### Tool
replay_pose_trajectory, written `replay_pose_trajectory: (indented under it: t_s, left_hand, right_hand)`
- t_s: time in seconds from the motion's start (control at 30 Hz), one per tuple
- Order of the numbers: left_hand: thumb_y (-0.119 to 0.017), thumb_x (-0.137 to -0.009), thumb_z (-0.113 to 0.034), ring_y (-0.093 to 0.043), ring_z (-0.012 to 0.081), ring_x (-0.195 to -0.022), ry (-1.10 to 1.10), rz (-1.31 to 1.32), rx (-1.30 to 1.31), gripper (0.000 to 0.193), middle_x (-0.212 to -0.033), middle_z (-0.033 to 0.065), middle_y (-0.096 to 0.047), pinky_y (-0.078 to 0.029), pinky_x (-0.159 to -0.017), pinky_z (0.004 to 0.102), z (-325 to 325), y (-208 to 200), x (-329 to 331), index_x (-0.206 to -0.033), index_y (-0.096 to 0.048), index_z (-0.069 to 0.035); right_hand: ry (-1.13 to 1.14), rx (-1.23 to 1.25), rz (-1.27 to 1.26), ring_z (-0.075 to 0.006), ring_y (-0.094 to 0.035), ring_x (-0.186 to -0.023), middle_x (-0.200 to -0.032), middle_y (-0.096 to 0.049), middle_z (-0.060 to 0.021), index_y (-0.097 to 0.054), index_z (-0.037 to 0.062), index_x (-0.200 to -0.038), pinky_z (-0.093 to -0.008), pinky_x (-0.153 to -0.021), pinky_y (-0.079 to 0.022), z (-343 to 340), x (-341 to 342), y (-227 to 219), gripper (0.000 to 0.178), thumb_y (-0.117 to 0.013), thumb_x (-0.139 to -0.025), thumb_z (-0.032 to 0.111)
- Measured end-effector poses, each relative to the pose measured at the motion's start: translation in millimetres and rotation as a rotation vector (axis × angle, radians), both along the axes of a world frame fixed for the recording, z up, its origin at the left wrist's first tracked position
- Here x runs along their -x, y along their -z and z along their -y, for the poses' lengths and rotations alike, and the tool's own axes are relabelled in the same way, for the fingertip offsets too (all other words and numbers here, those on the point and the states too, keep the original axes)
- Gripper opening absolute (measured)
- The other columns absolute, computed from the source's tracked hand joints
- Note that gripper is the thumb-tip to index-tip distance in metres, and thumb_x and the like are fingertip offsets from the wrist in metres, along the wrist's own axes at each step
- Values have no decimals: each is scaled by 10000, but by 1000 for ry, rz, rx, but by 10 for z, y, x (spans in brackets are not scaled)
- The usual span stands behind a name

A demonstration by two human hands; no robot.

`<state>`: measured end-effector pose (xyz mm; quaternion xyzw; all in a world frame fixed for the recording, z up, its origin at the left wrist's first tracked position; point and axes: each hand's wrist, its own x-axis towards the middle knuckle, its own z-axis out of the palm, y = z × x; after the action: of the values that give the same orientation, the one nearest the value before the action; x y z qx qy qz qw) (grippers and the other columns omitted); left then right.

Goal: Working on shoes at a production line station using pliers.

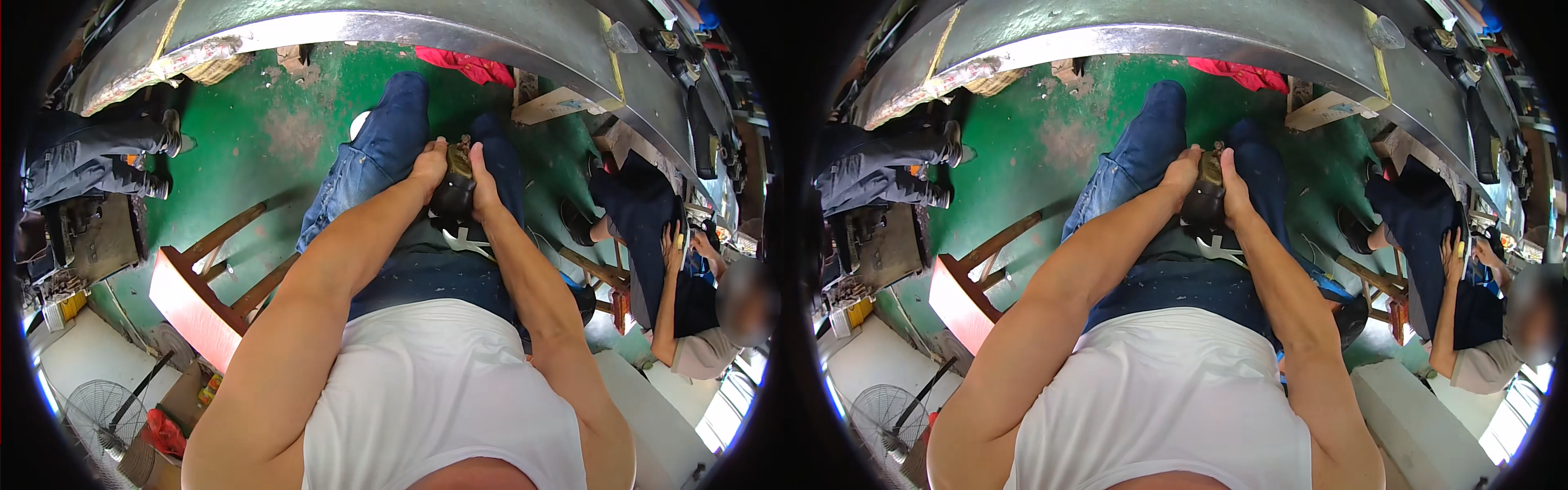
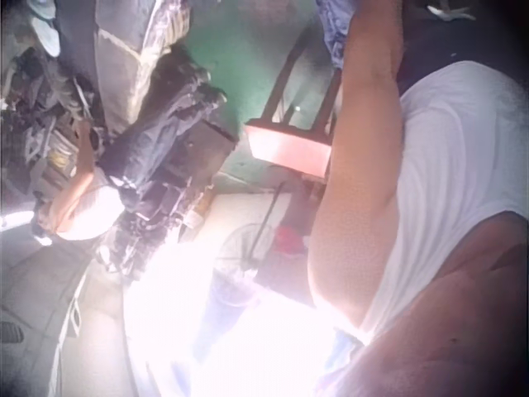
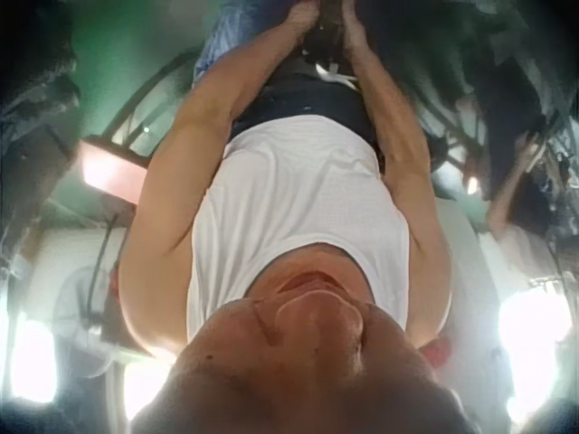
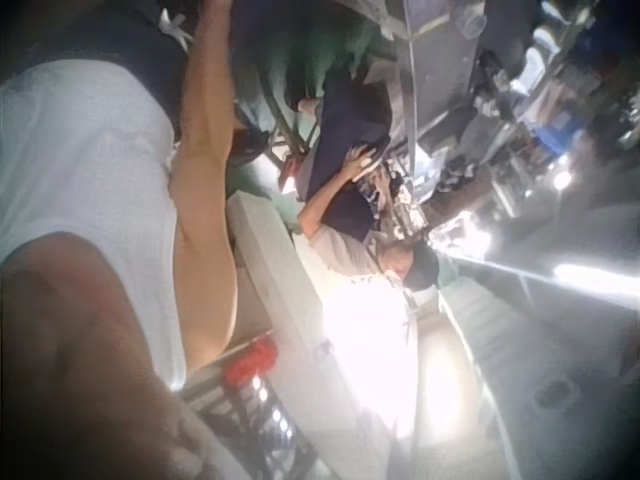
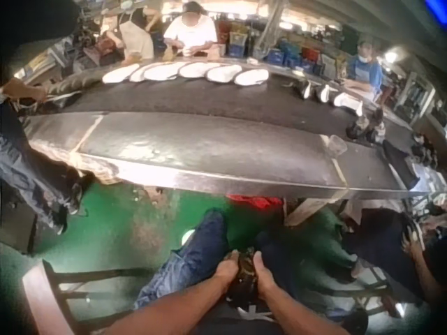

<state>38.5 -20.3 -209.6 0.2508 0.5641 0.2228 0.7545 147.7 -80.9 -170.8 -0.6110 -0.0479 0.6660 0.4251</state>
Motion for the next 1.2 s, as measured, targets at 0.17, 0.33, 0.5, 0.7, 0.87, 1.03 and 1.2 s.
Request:
replay_pose_trajectory:
  t_s: [0.17,0.33,0.5,0.7,0.87,1.03,1.2]
  left_hand:
    - [-339,-1062,-461,-648,259,-991,62,44,-35,498,-1148,132,-630,-547,-861,441,-26,-37,-48,-1328,-510,-77]
    - [-301,-1072,-490,-670,266,-986,-205,323,292,530,-1145,130,-646,-566,-870,442,132,-1085,222,-1315,-510,-68]
    - [-314,-1081,-437,-671,265,-1010,-256,369,215,485,-1165,126,-622,-582,-881,469,273,-1238,267,-1329,-469,-50]
    - [-371,-1081,-387,-637,211,-981,-230,198,-14,391,-1104,85,-615,-558,-873,402,389,-1378,324,-1297,-520,-96]
    - [-336,-1083,-375,-418,333,-1354,-132,-84,-987,470,-1405,225,-479,-289,-1152,430,695,-1653,513,-1333,-524,-24]
    - [-437,-1050,-345,-171,459,-1481,58,76,-1602,480,-1558,306,-261,-125,-1185,559,185,-2223,440,-1375,-492,3]
    - [-489,-1043,-272,-188,284,-1501,57,73,-1383,520,-1629,178,-182,-319,-1130,466,-495,-2440,244,-1497,-353,-58]
  right_hand:
    - [21,-171,-62,-212,-543,-1219,-1346,-574,-119,-463,24,-1431,-349,-1063,-415,17,11,-146,870,-423,-934,737]
    - [-198,-472,-204,-248,-232,-1490,-1618,-227,-152,-29,66,-1594,-375,-1199,-218,57,-27,-942,873,-410,-1014,596]
    - [-912,-722,294,-281,-318,-1459,-1590,-289,-184,71,99,-1591,-378,-1169,-291,159,-312,-1207,1306,-879,-717,294]
    - [-914,-670,518,-333,-321,-1456,-1580,-252,-246,111,59,-1573,-371,-1157,-319,374,-7,-1573,1415,-905,-598,198]
    - [-812,-1149,705,-388,-6,-1524,-1610,41,-302,131,-47,-1533,-467,-1223,-111,736,-5,-1671,1439,-931,-652,360]
    - [-533,-1055,483,-300,-138,-1503,-1604,-99,-207,193,-12,-1529,-428,-1209,-162,536,-19,-1898,1371,-876,-719,275]
    - [42,-932,-260,-256,-408,-1411,-1524,-412,-120,-219,23,-1558,-400,-1179,-309,-418,-339,-2174,924,-606,-720,-19]
